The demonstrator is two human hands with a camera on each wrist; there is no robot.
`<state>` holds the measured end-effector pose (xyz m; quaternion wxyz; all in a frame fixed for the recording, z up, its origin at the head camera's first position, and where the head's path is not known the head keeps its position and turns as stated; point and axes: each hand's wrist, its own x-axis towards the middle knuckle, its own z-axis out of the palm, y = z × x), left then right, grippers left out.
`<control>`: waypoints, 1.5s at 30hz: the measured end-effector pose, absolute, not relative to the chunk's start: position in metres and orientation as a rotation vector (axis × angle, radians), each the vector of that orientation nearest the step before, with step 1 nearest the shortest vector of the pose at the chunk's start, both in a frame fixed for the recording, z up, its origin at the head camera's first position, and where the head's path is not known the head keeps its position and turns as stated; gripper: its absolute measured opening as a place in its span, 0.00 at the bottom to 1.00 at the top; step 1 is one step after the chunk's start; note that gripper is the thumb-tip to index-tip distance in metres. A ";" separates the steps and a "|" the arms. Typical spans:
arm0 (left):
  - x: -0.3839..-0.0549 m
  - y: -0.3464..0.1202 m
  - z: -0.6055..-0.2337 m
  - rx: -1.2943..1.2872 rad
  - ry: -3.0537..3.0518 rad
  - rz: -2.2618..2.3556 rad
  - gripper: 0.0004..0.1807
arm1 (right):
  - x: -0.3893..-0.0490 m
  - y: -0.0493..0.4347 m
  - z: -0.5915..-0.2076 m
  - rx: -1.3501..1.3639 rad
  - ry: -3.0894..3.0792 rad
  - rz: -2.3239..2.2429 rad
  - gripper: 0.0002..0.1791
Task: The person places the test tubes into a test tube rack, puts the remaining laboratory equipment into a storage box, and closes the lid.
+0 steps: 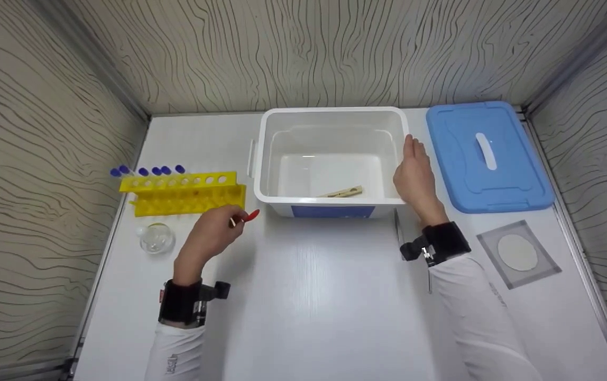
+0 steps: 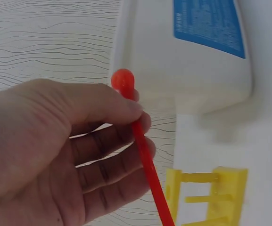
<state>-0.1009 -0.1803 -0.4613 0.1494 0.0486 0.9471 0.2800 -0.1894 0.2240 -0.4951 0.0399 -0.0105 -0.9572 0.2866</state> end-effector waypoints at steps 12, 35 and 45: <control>-0.126 -0.173 -0.429 0.212 2.928 0.942 0.11 | -0.190 0.224 -0.496 -0.030 -2.941 0.886 0.32; -0.170 -0.132 -0.398 0.564 2.993 0.854 0.08 | -0.190 0.224 -0.498 -0.054 -2.960 0.914 0.33; -0.175 -0.112 -0.391 0.686 3.000 0.868 0.08 | -0.190 0.224 -0.498 -0.056 -2.954 0.903 0.33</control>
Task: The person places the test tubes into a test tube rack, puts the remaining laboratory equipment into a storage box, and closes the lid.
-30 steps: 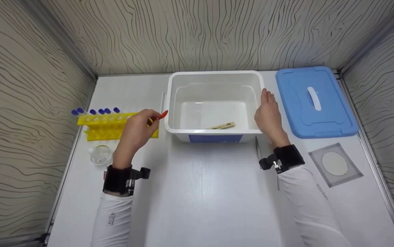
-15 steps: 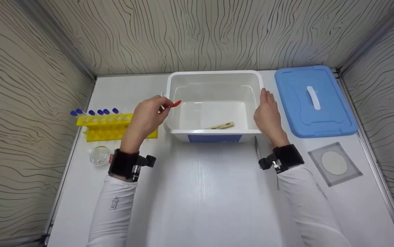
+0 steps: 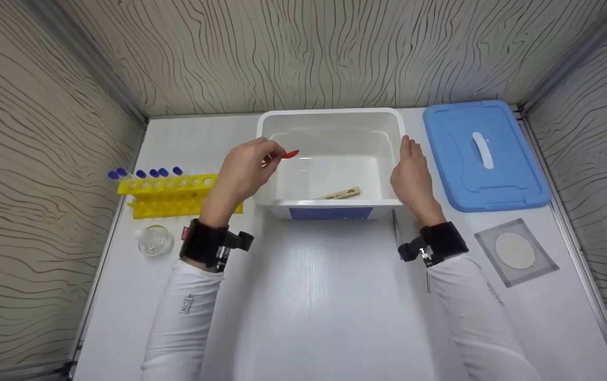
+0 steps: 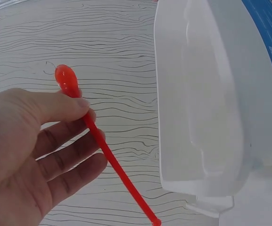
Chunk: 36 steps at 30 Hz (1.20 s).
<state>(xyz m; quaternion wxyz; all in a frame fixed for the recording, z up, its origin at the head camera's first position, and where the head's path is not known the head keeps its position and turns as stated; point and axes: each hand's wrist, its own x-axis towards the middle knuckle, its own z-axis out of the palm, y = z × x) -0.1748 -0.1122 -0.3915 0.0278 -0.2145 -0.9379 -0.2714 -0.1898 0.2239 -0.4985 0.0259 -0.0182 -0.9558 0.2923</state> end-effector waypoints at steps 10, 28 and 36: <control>-0.180 -0.094 -0.392 -0.752 -2.874 -0.826 0.08 | -0.187 0.223 -0.497 -0.036 -2.943 0.894 0.33; -0.194 -0.073 -0.410 -0.773 -2.950 -0.873 0.09 | -0.187 0.221 -0.498 -0.041 -2.948 0.905 0.33; -0.201 -0.073 -0.421 -0.747 -3.008 -0.874 0.09 | -0.187 0.221 -0.498 -0.042 -2.945 0.904 0.33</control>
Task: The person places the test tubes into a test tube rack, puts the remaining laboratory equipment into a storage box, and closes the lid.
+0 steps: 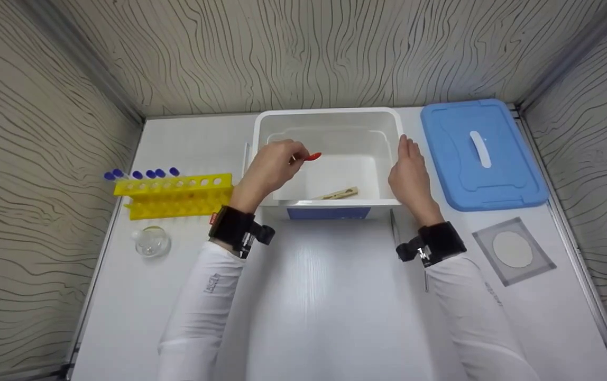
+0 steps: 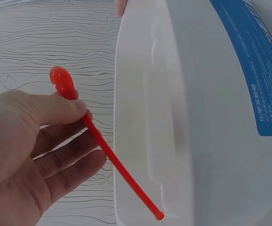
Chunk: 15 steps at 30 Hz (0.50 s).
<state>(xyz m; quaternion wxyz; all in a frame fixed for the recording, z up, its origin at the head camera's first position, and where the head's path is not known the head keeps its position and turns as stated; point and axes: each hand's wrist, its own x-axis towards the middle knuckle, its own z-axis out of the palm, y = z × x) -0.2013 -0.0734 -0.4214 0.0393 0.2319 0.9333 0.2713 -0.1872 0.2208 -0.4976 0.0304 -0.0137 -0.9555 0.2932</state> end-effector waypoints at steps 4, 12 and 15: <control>-0.204 -0.073 -0.427 0.673 2.845 0.799 0.09 | -0.187 0.221 -0.497 -0.048 -2.940 0.897 0.33; -0.209 -0.073 -0.436 0.638 2.841 0.717 0.09 | -0.186 0.222 -0.496 -0.050 -2.953 0.903 0.33; -0.210 -0.073 -0.439 0.622 2.831 0.715 0.09 | -0.187 0.222 -0.496 -0.048 -2.954 0.902 0.33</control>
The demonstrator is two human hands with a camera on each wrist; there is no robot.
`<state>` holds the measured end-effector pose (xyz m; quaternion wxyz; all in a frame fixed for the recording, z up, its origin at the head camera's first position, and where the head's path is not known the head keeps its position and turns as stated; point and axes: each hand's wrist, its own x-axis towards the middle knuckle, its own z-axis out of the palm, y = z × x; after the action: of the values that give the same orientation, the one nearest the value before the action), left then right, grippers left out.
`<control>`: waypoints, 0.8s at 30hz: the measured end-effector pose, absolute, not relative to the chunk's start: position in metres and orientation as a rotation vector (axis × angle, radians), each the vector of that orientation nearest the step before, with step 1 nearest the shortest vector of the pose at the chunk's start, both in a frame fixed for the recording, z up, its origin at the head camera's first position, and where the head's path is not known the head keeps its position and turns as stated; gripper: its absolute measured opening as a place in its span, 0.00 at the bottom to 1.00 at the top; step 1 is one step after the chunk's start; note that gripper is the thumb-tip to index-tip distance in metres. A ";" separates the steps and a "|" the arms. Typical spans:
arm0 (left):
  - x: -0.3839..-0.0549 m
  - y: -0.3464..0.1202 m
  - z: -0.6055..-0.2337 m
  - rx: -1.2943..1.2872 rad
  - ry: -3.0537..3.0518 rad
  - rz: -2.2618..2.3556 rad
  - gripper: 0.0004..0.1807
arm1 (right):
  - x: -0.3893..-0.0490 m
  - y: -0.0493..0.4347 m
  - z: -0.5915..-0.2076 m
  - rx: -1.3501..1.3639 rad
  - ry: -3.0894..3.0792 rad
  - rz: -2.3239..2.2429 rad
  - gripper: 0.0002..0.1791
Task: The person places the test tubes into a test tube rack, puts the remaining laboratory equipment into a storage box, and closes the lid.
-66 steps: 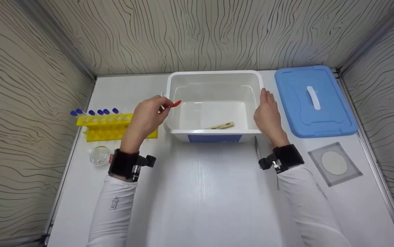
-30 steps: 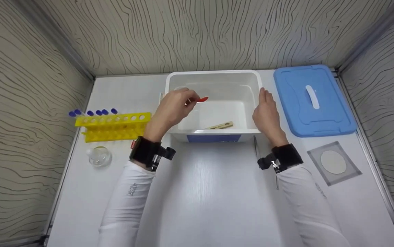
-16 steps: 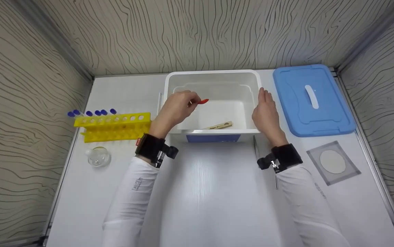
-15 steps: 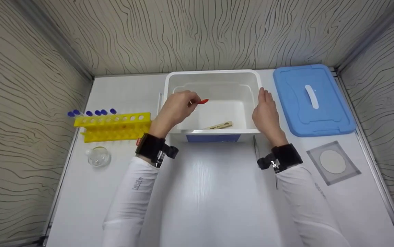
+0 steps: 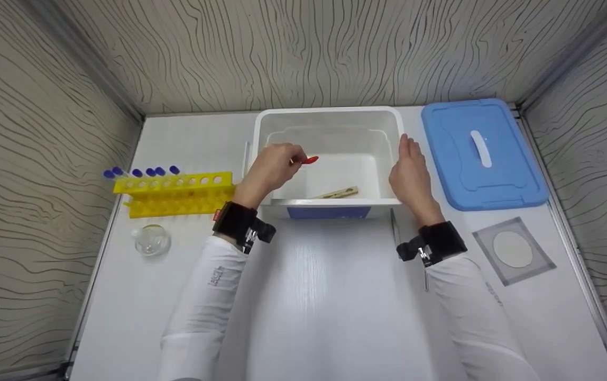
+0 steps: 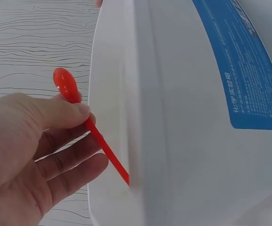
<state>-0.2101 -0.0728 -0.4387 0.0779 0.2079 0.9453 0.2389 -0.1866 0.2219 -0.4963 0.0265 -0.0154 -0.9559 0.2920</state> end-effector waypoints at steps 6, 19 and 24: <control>-0.213 -0.072 -0.444 0.600 2.822 0.699 0.09 | -0.186 0.222 -0.495 -0.043 -2.946 0.906 0.33; -0.217 -0.060 -0.454 0.567 2.743 0.660 0.11 | -0.186 0.221 -0.496 -0.032 -2.935 0.897 0.33; -0.219 -0.059 -0.459 0.568 2.752 0.651 0.11 | -0.186 0.221 -0.496 -0.035 -2.937 0.896 0.33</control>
<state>-0.2186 -0.0590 -0.4592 0.1281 0.1954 0.9462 0.2238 -0.1860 0.2212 -0.4957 0.0356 -0.0114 -0.9558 0.2915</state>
